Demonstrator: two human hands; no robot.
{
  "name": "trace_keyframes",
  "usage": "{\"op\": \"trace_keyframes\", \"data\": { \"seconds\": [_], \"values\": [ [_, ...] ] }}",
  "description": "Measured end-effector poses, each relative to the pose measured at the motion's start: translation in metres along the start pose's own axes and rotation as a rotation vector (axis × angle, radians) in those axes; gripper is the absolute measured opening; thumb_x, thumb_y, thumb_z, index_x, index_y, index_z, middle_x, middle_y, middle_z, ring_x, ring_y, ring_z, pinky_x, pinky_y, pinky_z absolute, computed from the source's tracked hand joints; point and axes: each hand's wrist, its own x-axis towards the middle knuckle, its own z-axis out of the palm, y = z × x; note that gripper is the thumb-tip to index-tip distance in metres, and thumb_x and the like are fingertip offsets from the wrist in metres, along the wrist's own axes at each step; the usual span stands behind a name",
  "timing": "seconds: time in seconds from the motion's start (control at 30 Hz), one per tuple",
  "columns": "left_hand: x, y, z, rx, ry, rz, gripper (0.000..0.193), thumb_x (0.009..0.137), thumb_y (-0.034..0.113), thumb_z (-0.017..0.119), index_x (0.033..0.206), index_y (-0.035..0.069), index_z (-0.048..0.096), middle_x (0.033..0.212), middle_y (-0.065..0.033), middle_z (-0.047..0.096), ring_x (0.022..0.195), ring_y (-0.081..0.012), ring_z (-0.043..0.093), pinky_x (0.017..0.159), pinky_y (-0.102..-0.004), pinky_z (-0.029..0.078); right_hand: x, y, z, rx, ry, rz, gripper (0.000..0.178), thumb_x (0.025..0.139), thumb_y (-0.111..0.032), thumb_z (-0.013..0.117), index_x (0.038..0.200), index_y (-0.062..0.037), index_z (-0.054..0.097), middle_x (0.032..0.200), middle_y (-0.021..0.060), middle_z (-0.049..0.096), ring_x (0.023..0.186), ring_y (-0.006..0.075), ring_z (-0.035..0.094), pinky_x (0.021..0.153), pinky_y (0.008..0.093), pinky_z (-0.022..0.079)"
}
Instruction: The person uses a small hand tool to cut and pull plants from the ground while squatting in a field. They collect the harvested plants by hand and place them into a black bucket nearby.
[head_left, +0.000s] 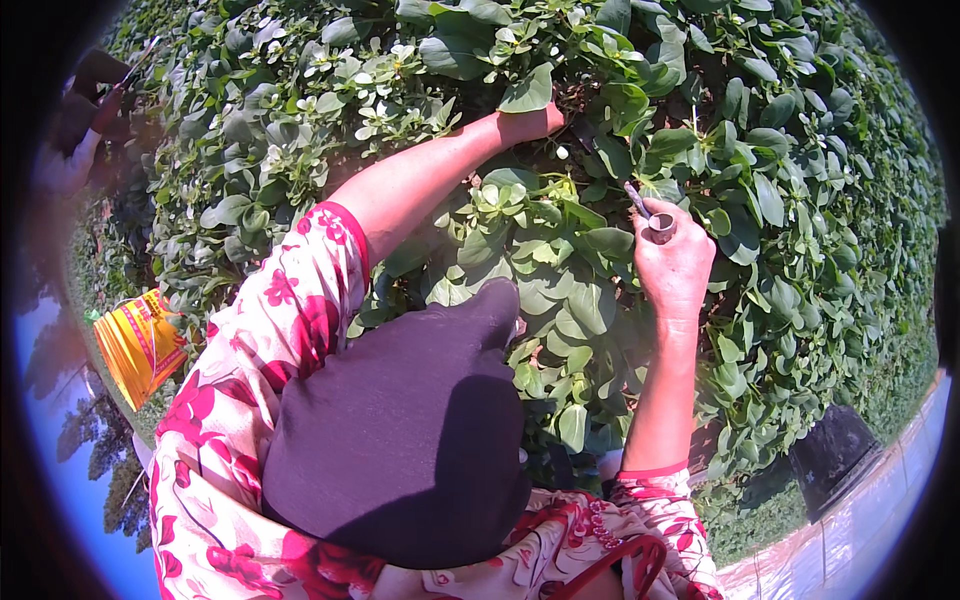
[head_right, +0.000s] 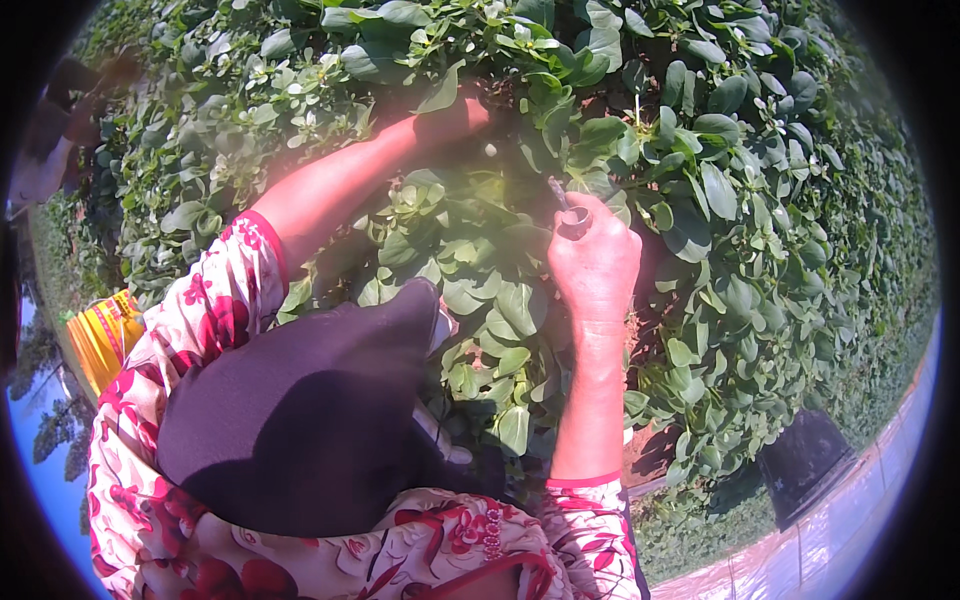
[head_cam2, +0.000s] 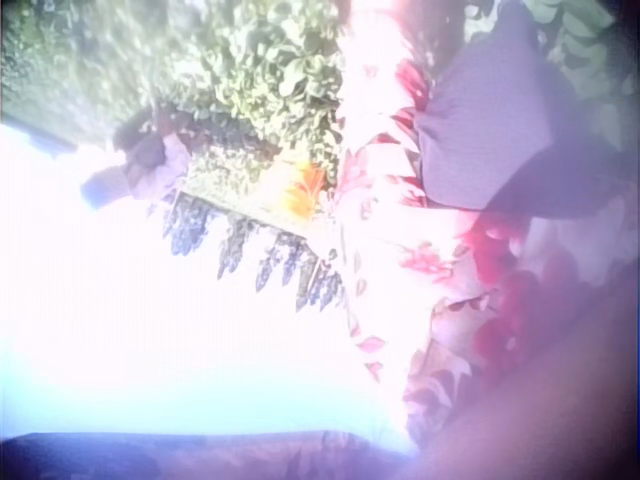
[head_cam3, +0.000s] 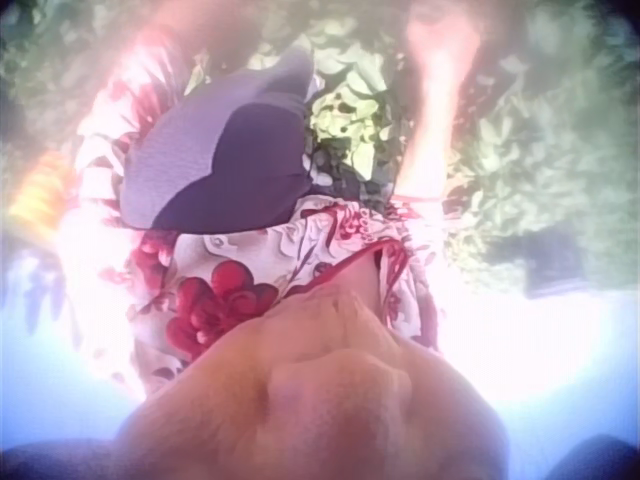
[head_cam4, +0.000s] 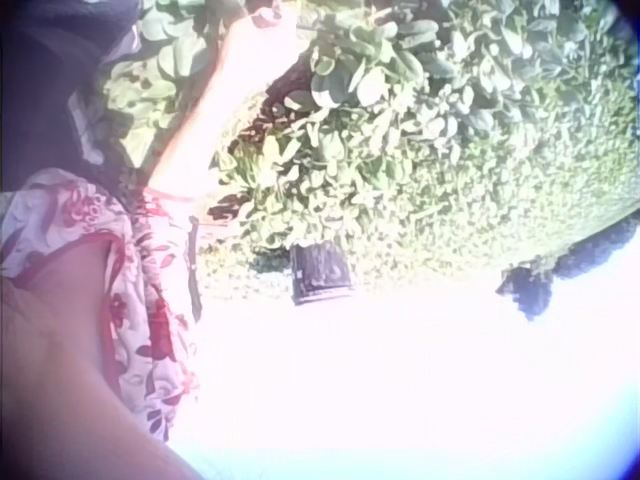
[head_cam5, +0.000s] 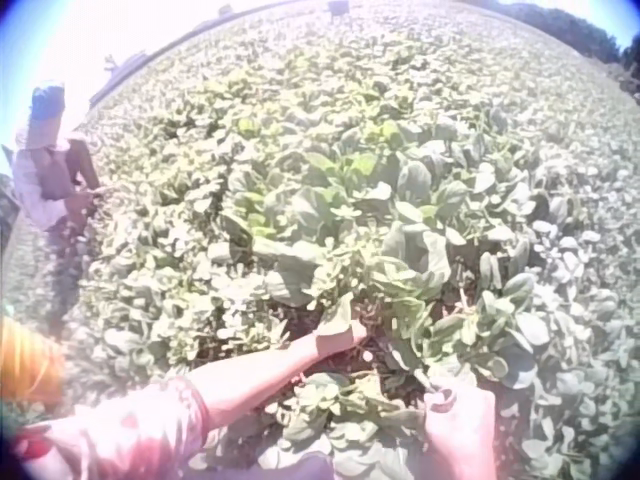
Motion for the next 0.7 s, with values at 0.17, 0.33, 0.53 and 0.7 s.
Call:
{"op": "trace_keyframes", "data": {
  "seconds": [0.17, 0.33, 0.53, 0.7],
  "values": [
    [0.003, -0.005, 0.007, -0.989, 0.076, -0.456, 0.039, 0.083, 0.028, 0.057, 0.119, 0.013, 0.06, 0.121, -0.0089, 0.055, 0.11, -0.0279, 0.053, 0.092, -0.0449, 0.043, -0.002, -0.011, 0.016, -0.173, -0.126, 0.016, 0.02, 0.077, -0.011, 0.066, 0.096, -0.0065, 0.07, 0.078, 0.015, 0.068, 0.075, 0.0273, 0.068, 0.07, 0.0353, 0.052],
    [-0.008, -0.018, 0.031, 0.31, 0.131, -0.018, 0.038, 0.083, 0.023, 0.056, 0.12, 0.014, 0.059, 0.122, -0.0097, 0.055, 0.113, -0.0282, 0.052, 0.095, -0.042, 0.042, -0.004, -0.018, 0.035, -0.098, -0.085, 0.085, 0.021, 0.078, -0.011, 0.061, 0.097, -0.0073, 0.07, 0.081, 0.0156, 0.068, 0.079, 0.0314, 0.067, 0.073, 0.0377, 0.052],
    [-0.017, -0.027, 0.05, 0.191, -0.036, -0.291, 0.037, 0.082, 0.02, 0.053, 0.118, 0.013, 0.058, 0.119, -0.0108, 0.056, 0.111, -0.0281, 0.053, 0.092, -0.04, 0.043, 0.004, -0.013, 0.055, -0.014, -0.007, 0.104, 0.022, 0.078, -0.012, 0.061, 0.096, -0.0046, 0.07, 0.083, 0.0211, 0.067, 0.082, 0.0337, 0.067, 0.076, 0.039, 0.052],
    [-0.036, -0.015, 0.019, -0.046, 0.222, -0.512, 0.032, 0.081, 0.021, 0.057, 0.106, 0.001, 0.059, 0.095, -0.0217, 0.064, 0.091, -0.035, 0.062, 0.077, -0.041, 0.049, -0.001, -0.012, 0.053, -0.211, -0.082, -0.129, 0.021, 0.077, -0.01, 0.061, 0.097, -0.0087, 0.068, 0.084, 0.0157, 0.068, 0.081, 0.0334, 0.066, 0.074, 0.0422, 0.052]
  ]
}}
